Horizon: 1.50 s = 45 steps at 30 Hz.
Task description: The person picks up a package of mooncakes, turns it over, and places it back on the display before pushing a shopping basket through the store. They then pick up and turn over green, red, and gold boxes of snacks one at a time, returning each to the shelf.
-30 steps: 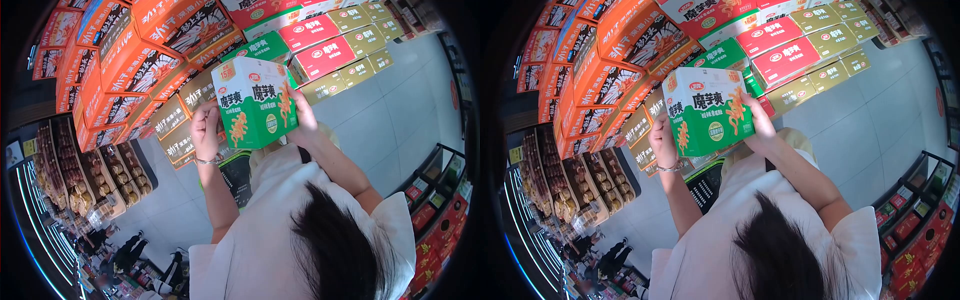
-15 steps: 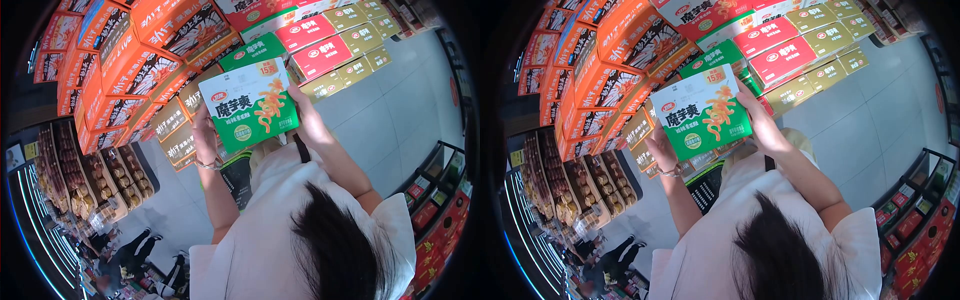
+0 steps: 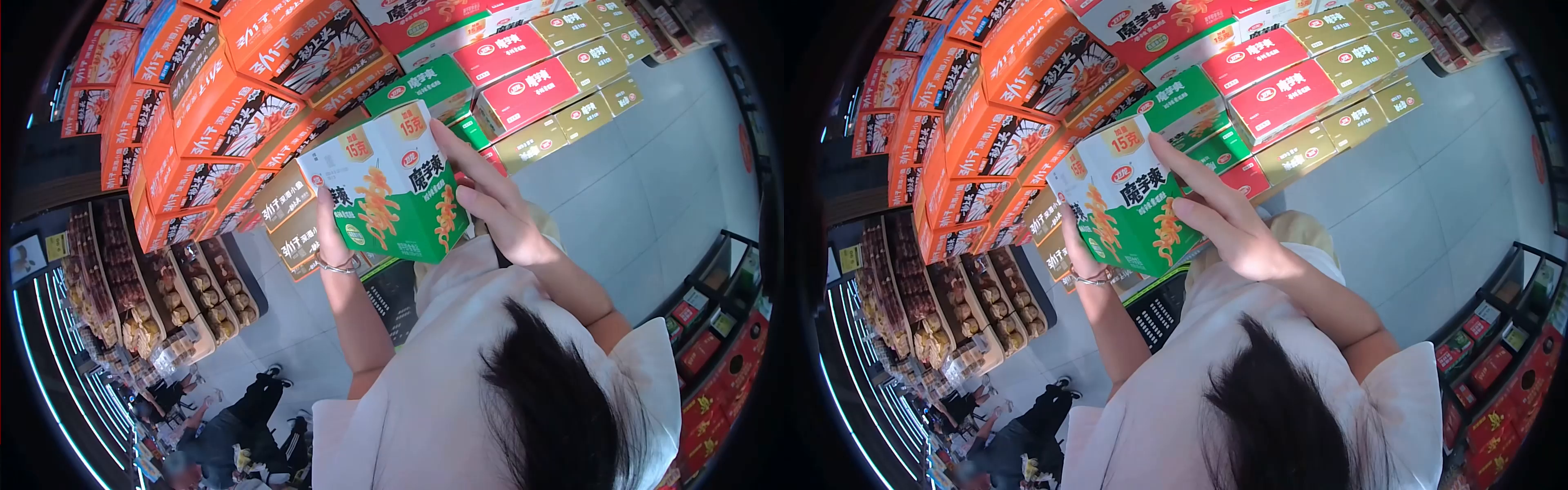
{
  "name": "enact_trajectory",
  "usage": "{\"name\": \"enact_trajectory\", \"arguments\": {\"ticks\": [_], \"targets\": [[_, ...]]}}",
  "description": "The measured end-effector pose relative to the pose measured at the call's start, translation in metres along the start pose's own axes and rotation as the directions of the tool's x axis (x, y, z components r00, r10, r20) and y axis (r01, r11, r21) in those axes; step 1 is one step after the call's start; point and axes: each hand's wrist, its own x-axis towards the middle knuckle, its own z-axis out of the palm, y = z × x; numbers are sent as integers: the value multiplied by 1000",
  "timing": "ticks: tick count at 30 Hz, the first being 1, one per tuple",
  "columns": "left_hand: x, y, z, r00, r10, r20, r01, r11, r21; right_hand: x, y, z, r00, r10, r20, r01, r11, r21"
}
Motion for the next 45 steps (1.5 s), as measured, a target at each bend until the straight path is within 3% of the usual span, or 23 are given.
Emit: {"name": "enact_trajectory", "arguments": {"ticks": [2,6,8,11,13,16,21,26,35,41,43,45], "targets": [[0,1,2,1000,6,9,-6,1000,-14,-3,-1,-1,1000,8,23,-6,997,-75],[-1,2,6,993,24,-118,-29,999,-41,-5,-5,0,997,40,63,-32,992,-118],[-1,2,4,989,43,-143,-48,998,-34,-5,-4,3,997,-18,81,29,990,-137],[-1,-2,-4,990,71,-123,-73,997,-6,-7,-2,8,996,-30,79,37,996,-79],[-1,-7,-11,988,31,-152,-48,993,-108,-7,0,9,996,-46,81,52,996,-70],[1,-11,-16,979,25,-203,-49,993,-112,-5,-1,12,994,-66,83,70,997,-43],[0,-9,-16,990,3,-140,-31,979,-200,-3,-1,12,985,-133,111,143,987,-80],[2,-7,-14,993,17,-118,-38,982,-183,-2,-3,13,998,-16,64,17,1000,-7],[-1,-1,-7,993,54,-104,-56,998,-16,-1,2,11,995,-76,64,79,996,-38],[0,-3,-9,988,6,-151,-27,990,-139,-1,0,7,994,-71,87,78,994,-76],[2,-5,-11,971,15,-240,-63,979,-192,-2,0,7,994,-57,89,61,997,-38],[0,-6,-15,982,20,-186,-55,981,-185,-3,1,7,995,-43,93,43,999,0]]}}
